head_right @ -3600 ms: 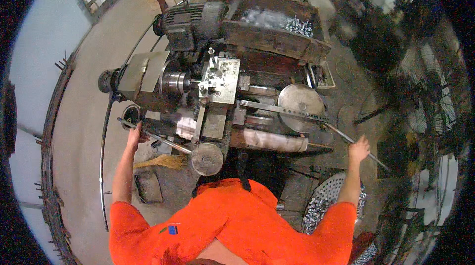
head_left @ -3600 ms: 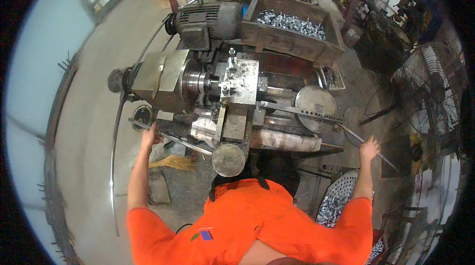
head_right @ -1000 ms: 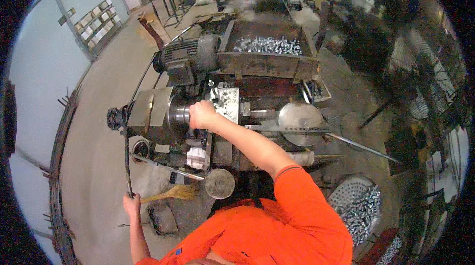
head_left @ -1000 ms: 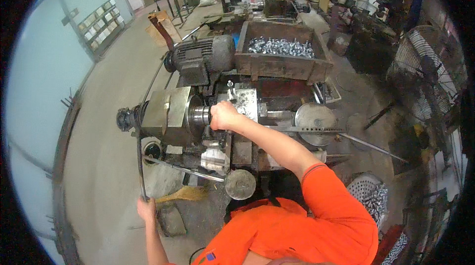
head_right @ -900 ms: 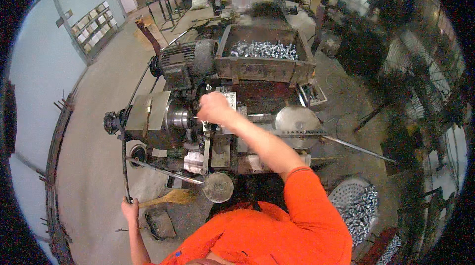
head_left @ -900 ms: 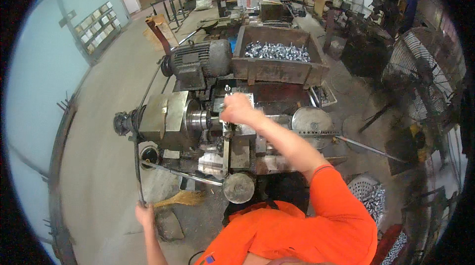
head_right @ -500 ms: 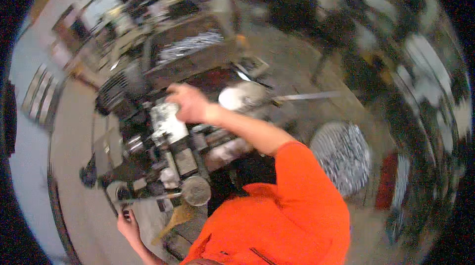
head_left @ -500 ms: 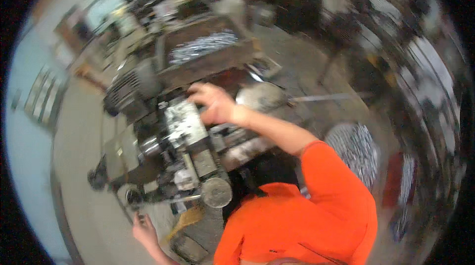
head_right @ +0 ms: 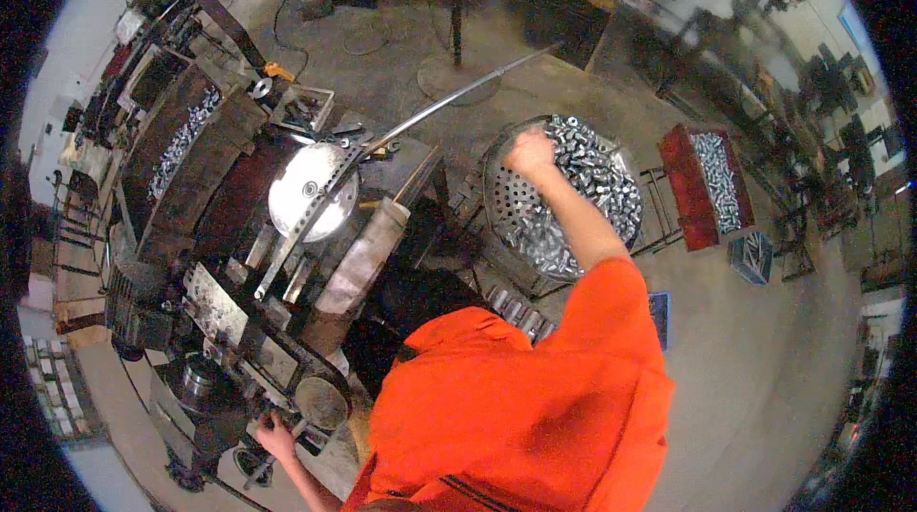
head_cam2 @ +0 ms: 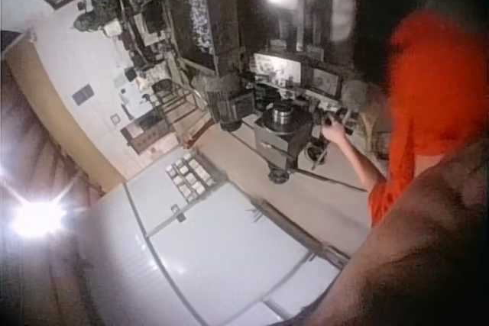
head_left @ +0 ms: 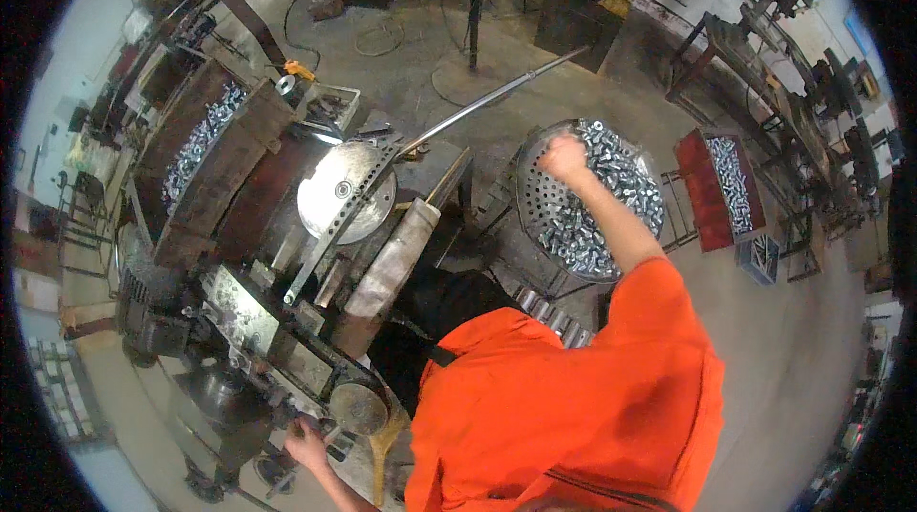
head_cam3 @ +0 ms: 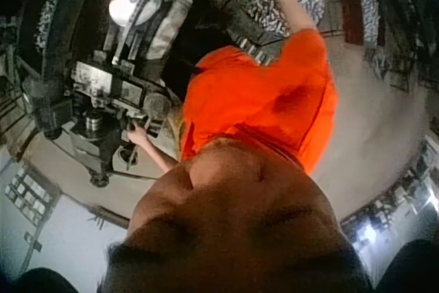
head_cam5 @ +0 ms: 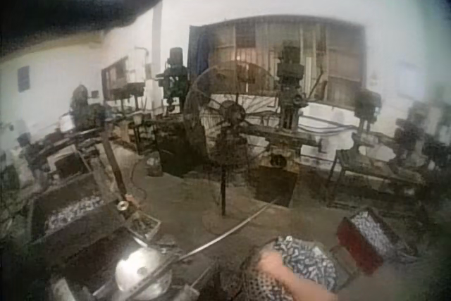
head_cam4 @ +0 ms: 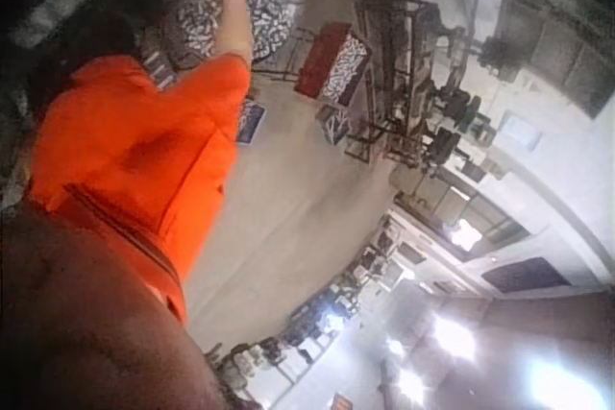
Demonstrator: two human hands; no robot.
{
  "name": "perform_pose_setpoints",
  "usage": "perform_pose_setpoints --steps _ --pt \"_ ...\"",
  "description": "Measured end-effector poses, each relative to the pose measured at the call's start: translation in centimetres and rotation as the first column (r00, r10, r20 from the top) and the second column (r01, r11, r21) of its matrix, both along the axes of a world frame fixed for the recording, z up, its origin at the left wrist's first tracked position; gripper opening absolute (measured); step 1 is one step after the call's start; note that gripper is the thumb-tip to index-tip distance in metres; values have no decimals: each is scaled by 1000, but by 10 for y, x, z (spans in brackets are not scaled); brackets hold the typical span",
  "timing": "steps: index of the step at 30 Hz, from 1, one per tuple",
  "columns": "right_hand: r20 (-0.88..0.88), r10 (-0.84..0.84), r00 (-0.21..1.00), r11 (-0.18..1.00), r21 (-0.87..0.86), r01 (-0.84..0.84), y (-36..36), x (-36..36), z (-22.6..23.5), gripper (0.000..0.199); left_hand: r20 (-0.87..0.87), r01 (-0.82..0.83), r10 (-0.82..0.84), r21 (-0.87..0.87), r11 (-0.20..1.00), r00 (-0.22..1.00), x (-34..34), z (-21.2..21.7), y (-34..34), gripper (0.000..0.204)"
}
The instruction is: The person operates a metalworking machine, repeatedly inserting small metal pieces into the machine and using a long metal rod to manipulate the mechanism. The person removes processed pieces and places them into a nearby container.
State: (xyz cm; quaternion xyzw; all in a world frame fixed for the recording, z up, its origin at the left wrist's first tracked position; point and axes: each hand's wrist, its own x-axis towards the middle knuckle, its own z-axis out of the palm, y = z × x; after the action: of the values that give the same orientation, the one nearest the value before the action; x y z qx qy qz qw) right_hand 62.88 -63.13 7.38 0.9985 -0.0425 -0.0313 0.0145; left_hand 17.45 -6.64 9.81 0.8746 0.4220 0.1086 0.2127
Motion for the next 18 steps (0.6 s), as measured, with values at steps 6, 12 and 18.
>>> perform_pose_setpoints --steps 6,12,18 --pt "-169 -227 959 971 38 237 -50 34 6 49 -34 -24 24 -5 1000 999 6 18 -15 26" --pt "-202 -108 973 983 -167 74 -53 50 -14 42 -95 -52 52 3 999 994 20 35 -25 25" --pt "-236 195 952 961 -149 -234 -32 53 -10 33 7 -94 94 158 983 996 -11 12 -17 26"
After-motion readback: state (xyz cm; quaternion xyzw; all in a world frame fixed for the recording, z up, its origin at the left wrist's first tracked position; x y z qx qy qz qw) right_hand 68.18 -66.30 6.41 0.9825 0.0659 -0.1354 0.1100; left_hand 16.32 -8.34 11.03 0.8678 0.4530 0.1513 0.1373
